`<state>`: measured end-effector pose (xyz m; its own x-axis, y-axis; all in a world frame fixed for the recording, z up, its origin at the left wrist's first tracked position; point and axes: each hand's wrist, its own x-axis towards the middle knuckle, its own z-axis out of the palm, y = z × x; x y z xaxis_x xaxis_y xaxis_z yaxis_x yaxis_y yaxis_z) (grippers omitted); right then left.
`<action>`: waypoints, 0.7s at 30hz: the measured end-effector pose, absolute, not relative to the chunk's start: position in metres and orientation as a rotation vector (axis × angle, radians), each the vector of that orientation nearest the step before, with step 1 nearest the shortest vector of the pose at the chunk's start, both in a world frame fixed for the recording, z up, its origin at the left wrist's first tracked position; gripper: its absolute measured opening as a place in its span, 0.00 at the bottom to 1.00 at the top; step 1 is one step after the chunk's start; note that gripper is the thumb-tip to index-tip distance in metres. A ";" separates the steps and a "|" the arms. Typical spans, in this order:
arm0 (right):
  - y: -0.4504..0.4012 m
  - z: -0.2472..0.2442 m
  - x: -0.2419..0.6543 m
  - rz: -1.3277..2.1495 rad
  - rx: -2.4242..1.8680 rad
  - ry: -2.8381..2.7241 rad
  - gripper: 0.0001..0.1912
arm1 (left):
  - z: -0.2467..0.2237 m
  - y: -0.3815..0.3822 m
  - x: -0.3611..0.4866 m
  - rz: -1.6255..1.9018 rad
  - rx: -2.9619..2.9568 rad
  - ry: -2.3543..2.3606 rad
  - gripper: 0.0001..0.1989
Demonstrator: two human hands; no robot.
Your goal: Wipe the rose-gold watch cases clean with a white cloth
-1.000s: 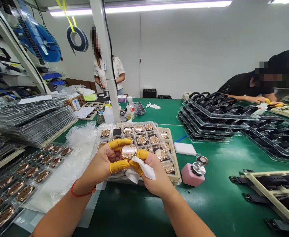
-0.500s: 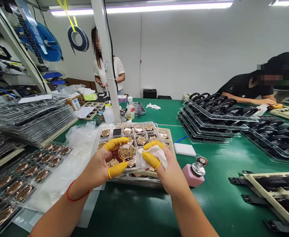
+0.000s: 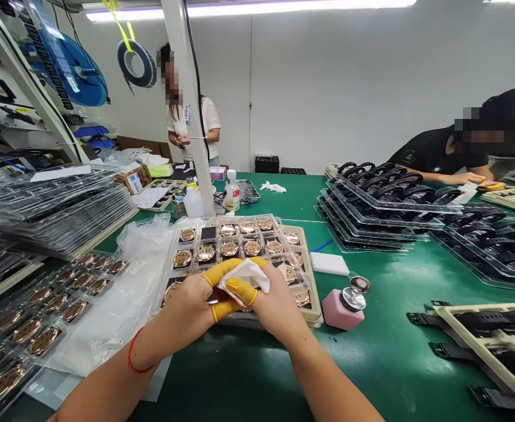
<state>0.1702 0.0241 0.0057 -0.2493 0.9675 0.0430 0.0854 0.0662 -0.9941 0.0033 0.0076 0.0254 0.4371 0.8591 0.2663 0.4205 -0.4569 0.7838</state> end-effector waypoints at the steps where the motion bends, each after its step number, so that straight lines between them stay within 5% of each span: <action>1: 0.025 0.005 0.169 1.247 -1.123 -1.490 0.14 | 0.024 0.007 0.005 0.882 2.038 1.076 0.19; 10: 0.029 0.008 0.189 0.932 -1.071 -1.654 0.11 | 0.032 0.015 -0.015 0.869 1.261 0.626 0.27; 15: 0.032 0.014 0.206 0.976 -1.110 -1.348 0.14 | 0.050 0.055 -0.057 1.098 1.320 0.996 0.28; 21: 0.037 0.025 0.205 1.335 -0.896 -1.030 0.27 | 0.042 0.118 -0.071 0.812 1.547 1.389 0.15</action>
<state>0.2048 0.0365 0.0252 -0.0391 0.9967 0.0715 -0.3218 0.0551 -0.9452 -0.0707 0.1182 0.0418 0.1616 0.9833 -0.0838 0.4091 0.0106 0.9124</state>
